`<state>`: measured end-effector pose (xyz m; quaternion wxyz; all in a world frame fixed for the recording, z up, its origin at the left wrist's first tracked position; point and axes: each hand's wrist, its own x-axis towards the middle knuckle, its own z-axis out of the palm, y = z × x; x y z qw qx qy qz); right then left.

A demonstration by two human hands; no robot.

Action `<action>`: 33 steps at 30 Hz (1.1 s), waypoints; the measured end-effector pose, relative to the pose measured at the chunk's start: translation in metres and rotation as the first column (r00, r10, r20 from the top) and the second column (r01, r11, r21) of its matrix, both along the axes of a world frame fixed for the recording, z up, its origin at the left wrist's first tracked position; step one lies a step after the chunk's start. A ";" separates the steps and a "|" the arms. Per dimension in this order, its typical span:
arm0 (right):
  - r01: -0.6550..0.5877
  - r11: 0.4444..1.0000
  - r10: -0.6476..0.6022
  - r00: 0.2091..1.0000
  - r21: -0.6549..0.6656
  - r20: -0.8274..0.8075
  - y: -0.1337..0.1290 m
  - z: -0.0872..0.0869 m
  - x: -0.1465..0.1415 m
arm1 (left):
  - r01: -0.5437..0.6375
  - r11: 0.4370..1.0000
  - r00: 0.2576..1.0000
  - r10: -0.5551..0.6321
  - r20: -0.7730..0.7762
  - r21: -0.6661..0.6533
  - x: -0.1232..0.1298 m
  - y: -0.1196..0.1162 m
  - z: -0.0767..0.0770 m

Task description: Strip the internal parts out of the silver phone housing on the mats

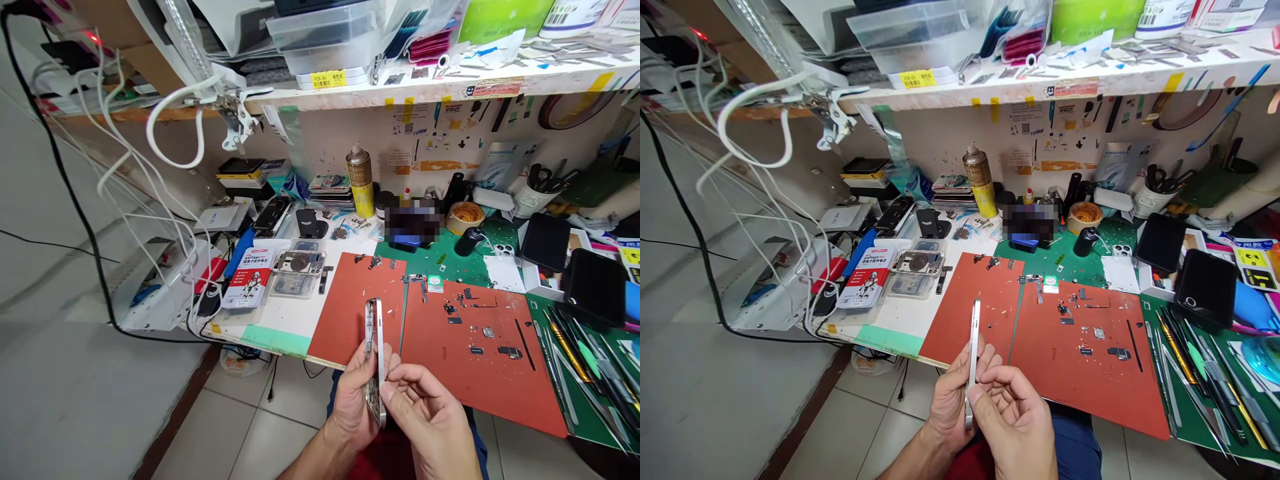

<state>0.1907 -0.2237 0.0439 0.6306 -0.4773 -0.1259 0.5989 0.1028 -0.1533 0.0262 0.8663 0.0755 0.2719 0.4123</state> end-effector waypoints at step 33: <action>0.061 0.998 -0.061 0.998 -0.020 0.036 0.001 0.022 -0.006 | 0.017 1.000 0.990 -0.020 0.138 0.022 0.003 0.005 0.001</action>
